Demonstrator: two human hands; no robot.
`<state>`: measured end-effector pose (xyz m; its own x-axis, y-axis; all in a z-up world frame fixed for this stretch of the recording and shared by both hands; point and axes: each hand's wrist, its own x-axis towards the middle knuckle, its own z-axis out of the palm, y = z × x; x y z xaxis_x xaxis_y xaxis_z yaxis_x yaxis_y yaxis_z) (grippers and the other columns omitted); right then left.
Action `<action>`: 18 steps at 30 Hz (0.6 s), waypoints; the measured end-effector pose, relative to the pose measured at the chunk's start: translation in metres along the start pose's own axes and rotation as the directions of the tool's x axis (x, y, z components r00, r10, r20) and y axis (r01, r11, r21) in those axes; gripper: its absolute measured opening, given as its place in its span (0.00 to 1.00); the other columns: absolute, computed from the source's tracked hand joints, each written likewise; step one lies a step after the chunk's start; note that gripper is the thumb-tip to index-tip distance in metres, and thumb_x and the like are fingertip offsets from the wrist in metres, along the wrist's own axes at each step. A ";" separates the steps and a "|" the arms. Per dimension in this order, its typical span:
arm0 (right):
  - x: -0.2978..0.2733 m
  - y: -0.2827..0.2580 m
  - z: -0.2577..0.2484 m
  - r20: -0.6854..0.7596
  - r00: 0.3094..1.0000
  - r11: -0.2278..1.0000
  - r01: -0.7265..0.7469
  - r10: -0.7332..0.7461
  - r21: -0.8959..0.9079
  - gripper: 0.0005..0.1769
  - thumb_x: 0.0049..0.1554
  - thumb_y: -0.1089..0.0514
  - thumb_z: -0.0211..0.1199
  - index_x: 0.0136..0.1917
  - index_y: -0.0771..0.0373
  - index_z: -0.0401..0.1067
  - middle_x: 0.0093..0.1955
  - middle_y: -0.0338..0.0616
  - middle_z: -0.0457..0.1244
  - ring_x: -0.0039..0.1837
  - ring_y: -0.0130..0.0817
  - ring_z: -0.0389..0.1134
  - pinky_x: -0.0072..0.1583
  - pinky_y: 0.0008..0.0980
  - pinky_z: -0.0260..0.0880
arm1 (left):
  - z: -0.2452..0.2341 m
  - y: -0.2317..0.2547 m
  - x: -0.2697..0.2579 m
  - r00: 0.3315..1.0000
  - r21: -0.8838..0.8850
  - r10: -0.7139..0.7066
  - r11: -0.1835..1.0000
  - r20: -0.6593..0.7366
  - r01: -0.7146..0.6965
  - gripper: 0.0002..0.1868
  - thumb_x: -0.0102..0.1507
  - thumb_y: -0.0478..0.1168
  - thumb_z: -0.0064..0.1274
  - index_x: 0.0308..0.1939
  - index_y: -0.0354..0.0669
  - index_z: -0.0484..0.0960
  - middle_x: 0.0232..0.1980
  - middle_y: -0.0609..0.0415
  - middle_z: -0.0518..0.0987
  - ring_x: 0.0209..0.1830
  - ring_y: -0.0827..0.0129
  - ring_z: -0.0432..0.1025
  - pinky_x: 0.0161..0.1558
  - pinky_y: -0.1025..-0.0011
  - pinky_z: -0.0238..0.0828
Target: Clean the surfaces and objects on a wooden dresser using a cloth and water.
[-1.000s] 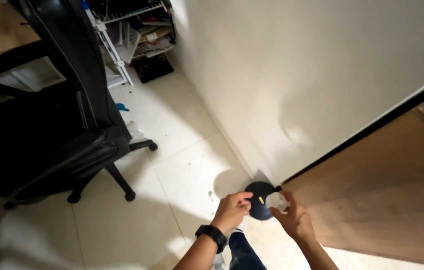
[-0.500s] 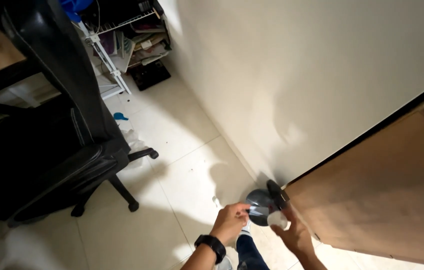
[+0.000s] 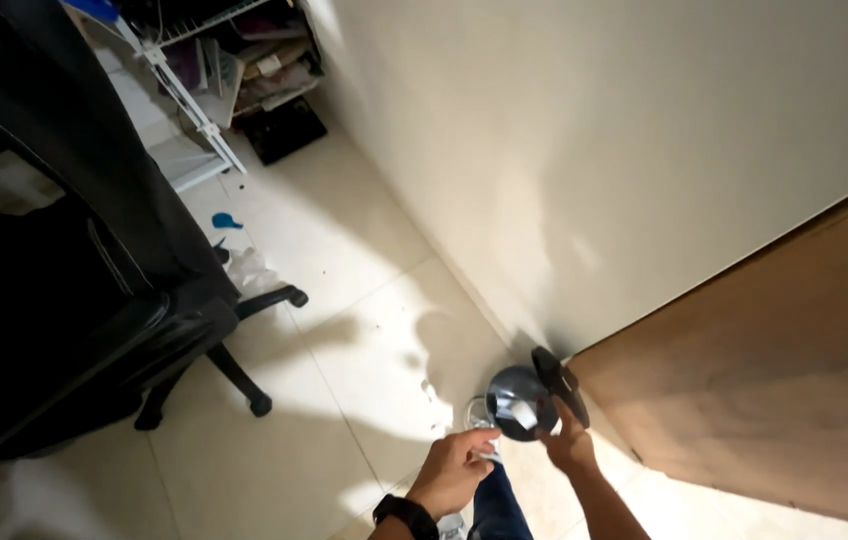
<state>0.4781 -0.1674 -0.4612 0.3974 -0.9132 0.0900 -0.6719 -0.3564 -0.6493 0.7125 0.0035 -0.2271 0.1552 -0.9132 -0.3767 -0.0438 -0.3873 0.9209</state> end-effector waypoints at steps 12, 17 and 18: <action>-0.007 -0.136 -0.104 0.354 0.833 0.680 -0.552 0.425 0.483 0.16 0.55 0.54 0.66 0.54 0.64 0.78 0.41 0.44 0.74 0.42 0.32 0.72 0.40 0.29 0.69 | 0.023 0.013 0.006 0.999 0.043 -0.046 0.998 -0.025 0.047 0.20 0.60 0.36 0.59 0.58 0.43 0.82 0.47 0.52 0.87 0.45 0.70 0.81 0.50 0.75 0.77; -0.010 -0.167 -0.156 0.424 0.824 0.596 -0.566 0.377 0.570 0.18 0.56 0.50 0.65 0.50 0.67 0.80 0.42 0.42 0.75 0.45 0.29 0.75 0.46 0.29 0.74 | 0.051 0.068 0.012 0.996 0.076 0.087 0.994 -0.033 -0.084 0.13 0.59 0.38 0.62 0.47 0.41 0.86 0.39 0.53 0.87 0.38 0.70 0.82 0.44 0.73 0.77; -0.008 -0.158 -0.164 0.406 0.841 0.657 -0.536 0.358 0.531 0.20 0.58 0.49 0.65 0.48 0.69 0.82 0.41 0.44 0.75 0.45 0.30 0.74 0.47 0.29 0.75 | 0.058 0.082 0.014 0.993 0.106 0.112 0.989 -0.044 -0.107 0.10 0.58 0.38 0.64 0.42 0.39 0.88 0.35 0.53 0.87 0.35 0.70 0.82 0.42 0.72 0.77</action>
<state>0.4789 -0.1363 -0.2358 0.3479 -0.8149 -0.4635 -0.3227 0.3601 -0.8753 0.6536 -0.0485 -0.1627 0.1929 -0.9444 -0.2662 -0.1647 -0.2986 0.9401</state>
